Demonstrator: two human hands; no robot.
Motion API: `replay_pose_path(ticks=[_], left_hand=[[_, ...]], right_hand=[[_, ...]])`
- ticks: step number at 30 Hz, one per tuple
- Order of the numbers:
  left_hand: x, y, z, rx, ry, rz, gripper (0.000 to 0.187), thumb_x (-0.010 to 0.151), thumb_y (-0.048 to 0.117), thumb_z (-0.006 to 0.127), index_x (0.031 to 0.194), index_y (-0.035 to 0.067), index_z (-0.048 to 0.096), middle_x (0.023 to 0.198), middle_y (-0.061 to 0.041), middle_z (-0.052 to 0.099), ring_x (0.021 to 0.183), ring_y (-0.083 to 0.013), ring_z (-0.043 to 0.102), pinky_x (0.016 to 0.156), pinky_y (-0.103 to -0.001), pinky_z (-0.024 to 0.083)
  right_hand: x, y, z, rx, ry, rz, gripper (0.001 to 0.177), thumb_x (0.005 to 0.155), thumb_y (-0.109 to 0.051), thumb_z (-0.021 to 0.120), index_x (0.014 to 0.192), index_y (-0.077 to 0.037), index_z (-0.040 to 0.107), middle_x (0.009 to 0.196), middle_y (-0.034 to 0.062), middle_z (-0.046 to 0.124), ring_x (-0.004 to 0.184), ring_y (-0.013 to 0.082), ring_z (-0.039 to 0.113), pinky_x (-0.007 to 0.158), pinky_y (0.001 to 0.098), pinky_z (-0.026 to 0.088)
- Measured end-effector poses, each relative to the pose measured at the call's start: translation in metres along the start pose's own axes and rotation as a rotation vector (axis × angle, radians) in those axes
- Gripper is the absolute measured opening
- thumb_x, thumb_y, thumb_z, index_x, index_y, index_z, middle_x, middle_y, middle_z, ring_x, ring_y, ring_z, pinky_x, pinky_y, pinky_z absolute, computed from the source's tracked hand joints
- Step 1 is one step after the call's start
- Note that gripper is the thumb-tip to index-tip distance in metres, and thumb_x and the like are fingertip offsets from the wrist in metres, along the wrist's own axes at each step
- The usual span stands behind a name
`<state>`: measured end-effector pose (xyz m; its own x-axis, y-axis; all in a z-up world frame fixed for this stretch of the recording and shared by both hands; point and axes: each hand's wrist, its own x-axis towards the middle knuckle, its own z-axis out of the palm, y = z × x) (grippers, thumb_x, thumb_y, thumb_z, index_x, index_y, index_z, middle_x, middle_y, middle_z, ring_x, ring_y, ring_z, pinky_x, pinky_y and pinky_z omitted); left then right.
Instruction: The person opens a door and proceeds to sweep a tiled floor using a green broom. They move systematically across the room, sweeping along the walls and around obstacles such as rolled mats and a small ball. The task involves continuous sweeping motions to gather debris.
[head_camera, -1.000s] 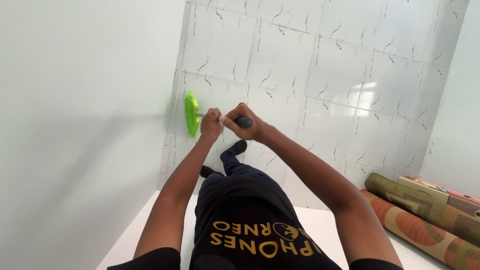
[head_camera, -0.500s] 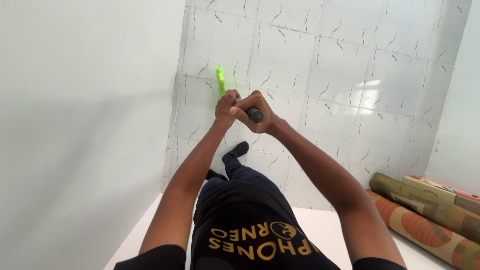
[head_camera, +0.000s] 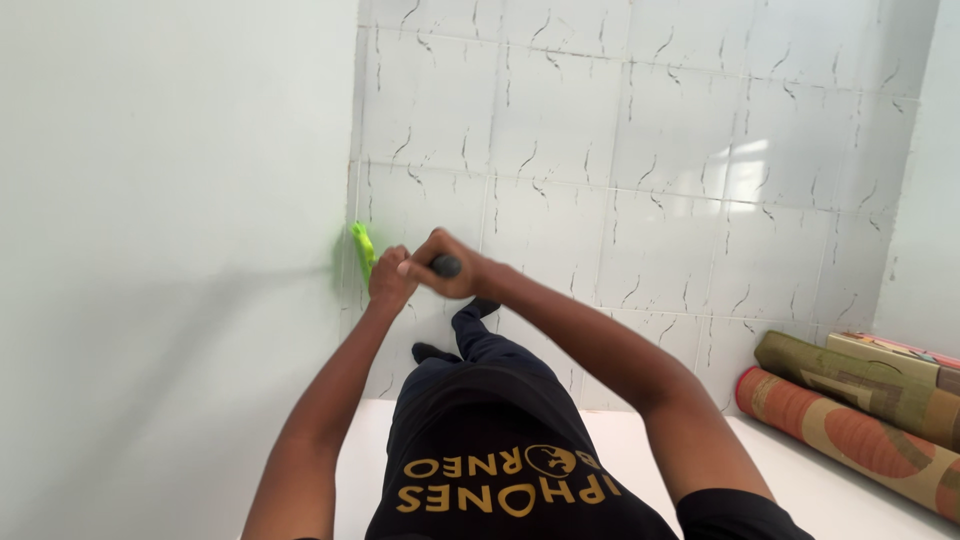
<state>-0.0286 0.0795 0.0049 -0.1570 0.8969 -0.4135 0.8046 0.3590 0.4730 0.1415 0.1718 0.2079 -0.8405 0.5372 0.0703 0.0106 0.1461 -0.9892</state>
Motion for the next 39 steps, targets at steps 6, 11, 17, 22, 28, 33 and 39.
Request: replay_pose_path(ticks=[6,11,17,22,28,33,39], left_hand=[[0.013,0.019,0.022,-0.040,0.010,0.070,0.019,0.095,0.025,0.060,0.097,0.006,0.061,0.107,-0.015,0.067,0.102,-0.0367,0.067,0.086,-0.046,0.054],[0.034,0.069,0.011,-0.107,-0.045,0.059,0.018,0.094,0.025,0.062,0.096,0.007,0.060,0.106,-0.011,0.066,0.097,-0.0327,0.069,0.081,-0.045,0.055],[0.044,0.113,-0.014,-0.029,-0.041,0.341,0.021,0.089,0.027,0.069,0.096,0.007,0.063,0.101,-0.011,0.064,0.093,-0.0294,0.069,0.076,-0.043,0.056],[0.064,0.114,-0.023,-0.108,-0.146,0.291,0.039,0.086,0.026,0.072,0.115,0.005,0.059,0.119,-0.013,0.066,0.106,-0.0311,0.068,0.086,-0.043,0.056],[0.080,0.085,-0.071,-0.261,-0.118,0.591,0.048,0.083,0.007,0.059,0.130,0.008,0.063,0.141,-0.018,0.061,0.124,-0.0350,0.062,0.100,-0.041,0.052],[0.057,0.135,-0.158,-0.714,-0.368,0.594,0.037,0.107,0.032,0.049,0.132,0.012,0.066,0.131,-0.011,0.071,0.124,-0.0251,0.065,0.106,-0.044,0.053],[-0.002,0.197,-0.231,-0.599,-0.760,1.200,0.068,0.096,0.073,0.057,0.108,0.007,0.066,0.105,-0.006,0.070,0.106,-0.0232,0.066,0.102,-0.046,0.050]], right_hand=[[-0.008,0.009,-0.006,-0.024,-0.022,0.020,0.056,0.100,-0.021,0.054,0.046,-0.011,0.044,0.038,-0.0006,0.040,0.033,0.0086,0.031,0.034,0.0300,0.024],[-0.015,-0.008,-0.033,-0.114,-0.003,0.070,0.056,0.100,-0.016,0.056,0.046,-0.008,0.042,0.039,0.0021,0.036,0.035,0.0134,0.026,0.038,0.0327,0.022],[-0.012,-0.037,-0.046,-0.201,-0.052,0.105,0.047,0.099,-0.016,0.057,0.052,-0.010,0.056,0.039,0.0024,0.042,0.037,0.0145,0.041,0.040,0.0330,0.035],[-0.012,-0.043,-0.046,-0.270,0.059,-0.050,0.036,0.097,-0.013,0.062,0.061,-0.008,0.059,0.048,0.0028,0.051,0.046,0.0162,0.053,0.055,0.0332,0.046],[-0.024,0.013,-0.025,-0.364,0.327,0.173,0.023,0.093,-0.022,0.073,0.083,-0.002,0.064,0.077,0.0123,0.064,0.068,0.0240,0.064,0.066,0.0389,0.052],[-0.037,0.119,0.013,-0.412,0.660,0.485,0.021,0.099,-0.029,0.070,0.095,-0.008,0.070,0.102,0.0099,0.069,0.090,0.0259,0.069,0.083,0.0388,0.056],[-0.030,0.095,0.027,-0.153,0.934,0.276,0.022,0.096,-0.026,0.067,0.106,-0.007,0.065,0.098,0.0092,0.064,0.084,0.0250,0.065,0.072,0.0371,0.054]])
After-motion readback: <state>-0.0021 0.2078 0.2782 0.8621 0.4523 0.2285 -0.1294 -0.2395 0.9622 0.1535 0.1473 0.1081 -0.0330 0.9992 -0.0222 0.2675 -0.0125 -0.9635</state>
